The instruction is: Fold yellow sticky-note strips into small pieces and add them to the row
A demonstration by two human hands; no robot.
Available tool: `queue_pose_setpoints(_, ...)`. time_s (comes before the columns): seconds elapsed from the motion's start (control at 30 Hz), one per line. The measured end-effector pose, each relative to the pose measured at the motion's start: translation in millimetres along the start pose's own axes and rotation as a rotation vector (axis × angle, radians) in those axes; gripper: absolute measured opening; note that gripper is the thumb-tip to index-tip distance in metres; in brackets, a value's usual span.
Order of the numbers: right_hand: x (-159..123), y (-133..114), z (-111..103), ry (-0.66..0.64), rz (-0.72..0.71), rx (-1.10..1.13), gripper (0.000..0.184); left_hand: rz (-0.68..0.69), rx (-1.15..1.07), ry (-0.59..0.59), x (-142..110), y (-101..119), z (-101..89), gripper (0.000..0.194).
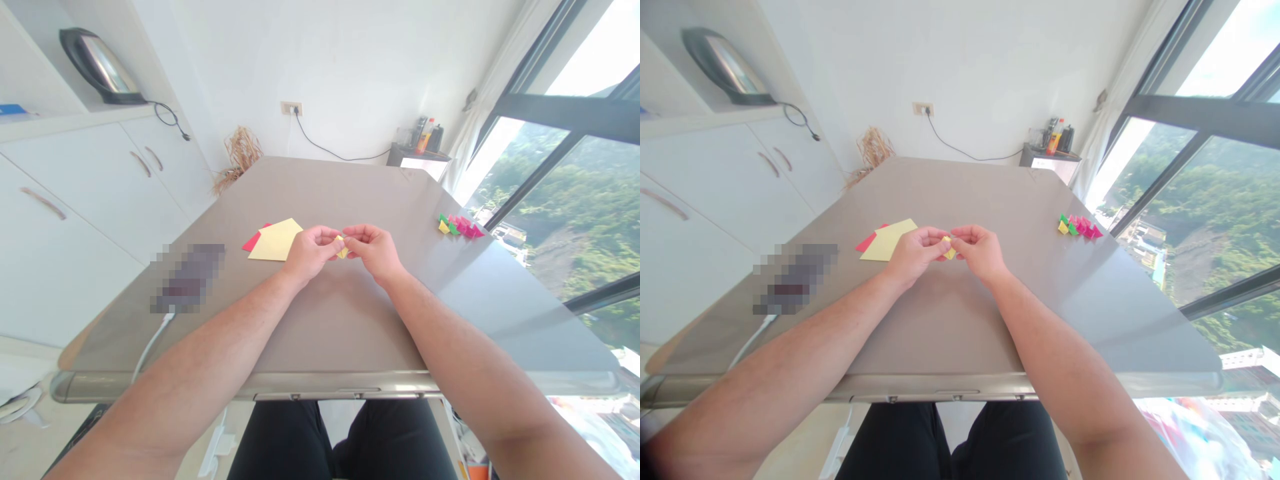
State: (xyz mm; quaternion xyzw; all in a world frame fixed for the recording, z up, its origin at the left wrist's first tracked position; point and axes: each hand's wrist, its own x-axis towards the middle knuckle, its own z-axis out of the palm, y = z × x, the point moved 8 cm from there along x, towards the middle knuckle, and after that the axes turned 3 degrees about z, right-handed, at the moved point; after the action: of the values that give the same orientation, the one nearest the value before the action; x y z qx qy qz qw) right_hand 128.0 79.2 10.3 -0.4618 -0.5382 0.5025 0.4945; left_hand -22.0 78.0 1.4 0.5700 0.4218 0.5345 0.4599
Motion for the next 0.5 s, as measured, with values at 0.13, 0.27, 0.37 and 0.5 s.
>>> queue_pose_setpoints(0.13, -1.5, -4.3, -1.0, 0.031, -0.043, -0.002, 0.023, -0.023, -0.038, 0.019, -0.5, 0.5, -0.8, 0.034)
queue_pose_setpoints(0.27, -1.0, -3.7, -0.2, 0.019, -0.079, -0.019, 0.024, -0.004, -0.045, 0.036, -0.1, 2.8, -2.2, 0.026)
queue_pose_setpoints(0.37, -0.5, -3.0, 0.5, 0.007, -0.104, -0.048, 0.025, 0.030, -0.034, 0.034, 0.3, 4.5, -1.6, 0.022)
queue_pose_setpoints(0.5, -2.0, -5.9, -0.6, 0.026, -0.134, -0.116, 0.023, 0.054, -0.025, 0.035, 0.1, 5.9, -0.7, 0.021)
